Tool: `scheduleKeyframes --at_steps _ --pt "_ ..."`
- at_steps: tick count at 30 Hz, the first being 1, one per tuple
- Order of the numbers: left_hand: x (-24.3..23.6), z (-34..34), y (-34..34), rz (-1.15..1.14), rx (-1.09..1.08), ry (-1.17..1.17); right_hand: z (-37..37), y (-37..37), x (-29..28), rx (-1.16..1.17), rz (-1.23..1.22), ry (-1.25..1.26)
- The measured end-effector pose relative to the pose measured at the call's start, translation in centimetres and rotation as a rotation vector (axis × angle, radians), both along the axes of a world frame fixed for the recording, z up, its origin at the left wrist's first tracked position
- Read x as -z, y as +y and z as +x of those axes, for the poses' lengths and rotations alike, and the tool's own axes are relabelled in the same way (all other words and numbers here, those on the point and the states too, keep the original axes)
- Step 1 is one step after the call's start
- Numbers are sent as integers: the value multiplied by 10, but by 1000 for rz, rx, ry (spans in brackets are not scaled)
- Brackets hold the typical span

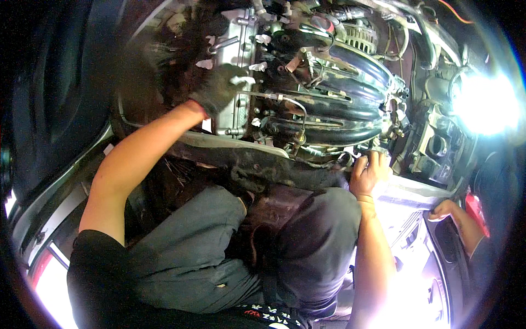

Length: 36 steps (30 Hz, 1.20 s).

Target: The person sits on the floor of a car and works on the engine components using a wrench and other tools. They manipulate various parts of the engine, including hoses and metal brackets, while another person assists from the passenger side.

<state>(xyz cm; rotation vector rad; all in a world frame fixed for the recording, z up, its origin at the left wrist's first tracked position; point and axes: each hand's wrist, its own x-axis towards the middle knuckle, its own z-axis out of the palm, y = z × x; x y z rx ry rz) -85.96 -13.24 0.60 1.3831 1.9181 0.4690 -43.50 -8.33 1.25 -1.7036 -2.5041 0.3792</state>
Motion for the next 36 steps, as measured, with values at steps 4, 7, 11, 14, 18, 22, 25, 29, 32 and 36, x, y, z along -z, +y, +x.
scheduleKeyframes --at_steps 4,7,11,14,18,22,25,29,32,36 --pt "-52 -14 45 139 83 125 0 2 -2 20 14 4" --pt "-19 -10 79 207 85 174 -3 2 -2 -6 36 22" --pt "8 11 122 83 190 485 -3 2 -4 9 2 24" --pt "19 10 125 37 207 556 -4 2 -5 9 -1 32" --pt "-7 24 126 -99 396 405 0 2 -2 15 6 27" --pt "1 2 115 -161 400 57 -2 2 -3 5 6 26" --pt "12 7 110 -50 205 112 -2 2 -3 11 16 34" --pt "29 14 119 -27 -15 199 -4 2 -4 7 10 49" --pt "35 16 121 6 -50 280 -2 2 -3 4 8 24" --pt "20 7 119 155 -6 275 -2 2 -4 8 8 21"
